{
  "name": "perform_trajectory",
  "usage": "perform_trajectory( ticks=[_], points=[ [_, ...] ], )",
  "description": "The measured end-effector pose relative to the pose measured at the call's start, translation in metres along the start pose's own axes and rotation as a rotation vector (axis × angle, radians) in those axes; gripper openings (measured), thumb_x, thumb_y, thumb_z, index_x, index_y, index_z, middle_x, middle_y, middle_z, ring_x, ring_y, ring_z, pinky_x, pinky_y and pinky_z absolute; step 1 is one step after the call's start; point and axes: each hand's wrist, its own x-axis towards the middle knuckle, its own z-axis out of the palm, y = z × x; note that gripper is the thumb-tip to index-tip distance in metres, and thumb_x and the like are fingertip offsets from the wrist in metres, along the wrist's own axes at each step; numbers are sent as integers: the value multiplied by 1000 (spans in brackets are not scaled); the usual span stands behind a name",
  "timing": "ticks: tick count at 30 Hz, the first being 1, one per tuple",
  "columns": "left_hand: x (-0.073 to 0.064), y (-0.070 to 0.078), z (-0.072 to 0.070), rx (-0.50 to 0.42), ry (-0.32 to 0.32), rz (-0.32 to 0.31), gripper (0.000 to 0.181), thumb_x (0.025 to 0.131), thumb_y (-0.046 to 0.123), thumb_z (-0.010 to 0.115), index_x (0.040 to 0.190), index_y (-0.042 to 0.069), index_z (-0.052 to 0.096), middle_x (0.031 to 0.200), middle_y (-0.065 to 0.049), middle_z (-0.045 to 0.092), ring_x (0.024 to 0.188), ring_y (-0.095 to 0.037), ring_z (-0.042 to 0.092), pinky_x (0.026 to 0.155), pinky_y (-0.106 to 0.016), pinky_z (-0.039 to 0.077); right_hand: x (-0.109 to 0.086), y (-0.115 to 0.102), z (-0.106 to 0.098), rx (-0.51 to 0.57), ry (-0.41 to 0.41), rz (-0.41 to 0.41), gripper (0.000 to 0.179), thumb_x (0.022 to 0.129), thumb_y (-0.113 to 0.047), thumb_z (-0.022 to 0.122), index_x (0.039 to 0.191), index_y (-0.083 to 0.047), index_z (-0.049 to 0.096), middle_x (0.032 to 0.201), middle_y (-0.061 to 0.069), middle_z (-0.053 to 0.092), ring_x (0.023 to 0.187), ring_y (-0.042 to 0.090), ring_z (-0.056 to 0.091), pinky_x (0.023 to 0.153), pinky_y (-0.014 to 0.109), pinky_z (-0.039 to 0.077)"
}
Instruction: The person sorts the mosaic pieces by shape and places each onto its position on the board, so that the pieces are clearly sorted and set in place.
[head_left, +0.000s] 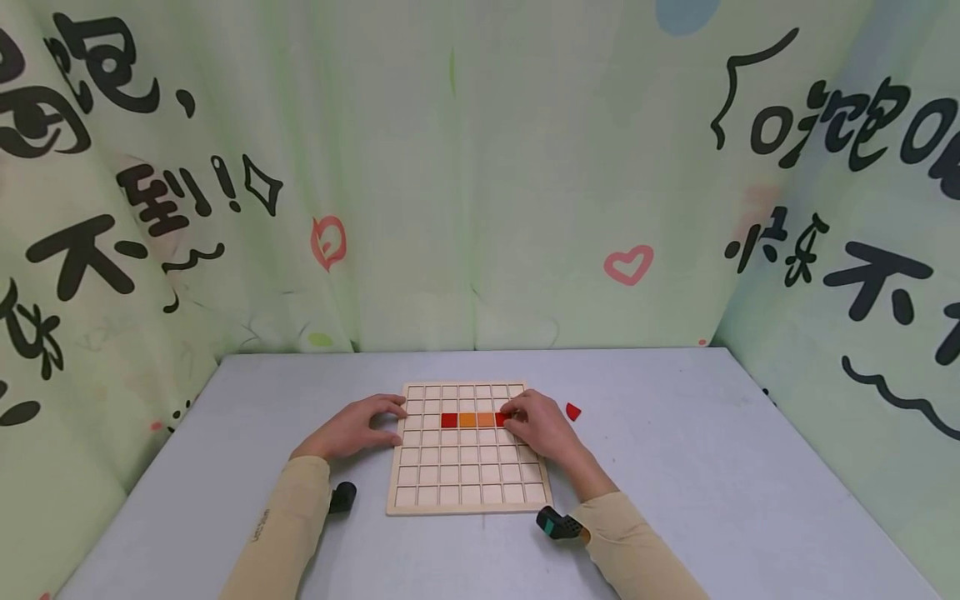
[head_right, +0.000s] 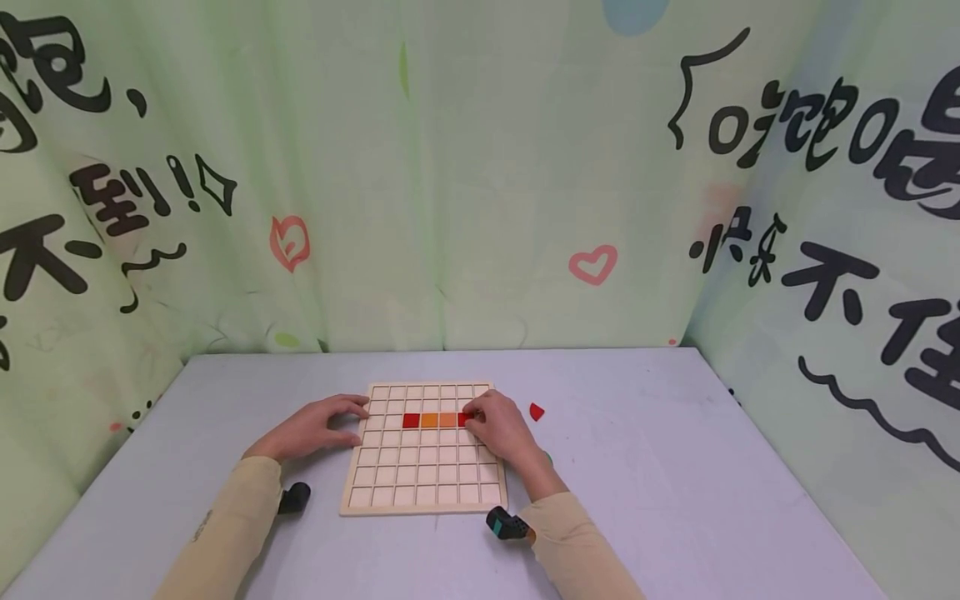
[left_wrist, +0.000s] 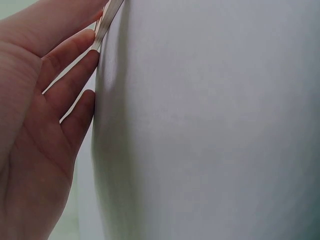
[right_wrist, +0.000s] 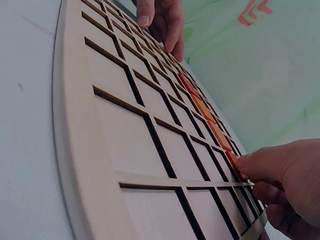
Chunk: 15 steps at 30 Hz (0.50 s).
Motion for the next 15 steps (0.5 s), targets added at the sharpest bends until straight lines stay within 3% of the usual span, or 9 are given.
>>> perform_trajectory(
  ticks=[15],
  points=[
    [0,1,0,5,-2,-8,35,83,24,79,115,14,67,145,-5,49,140,-31,37,114,-46,32,-16,14,-21,83,78,81,24,88,-11,72,111,-3,70,106,9,65,95,24,62,81,39,55]
  ],
)
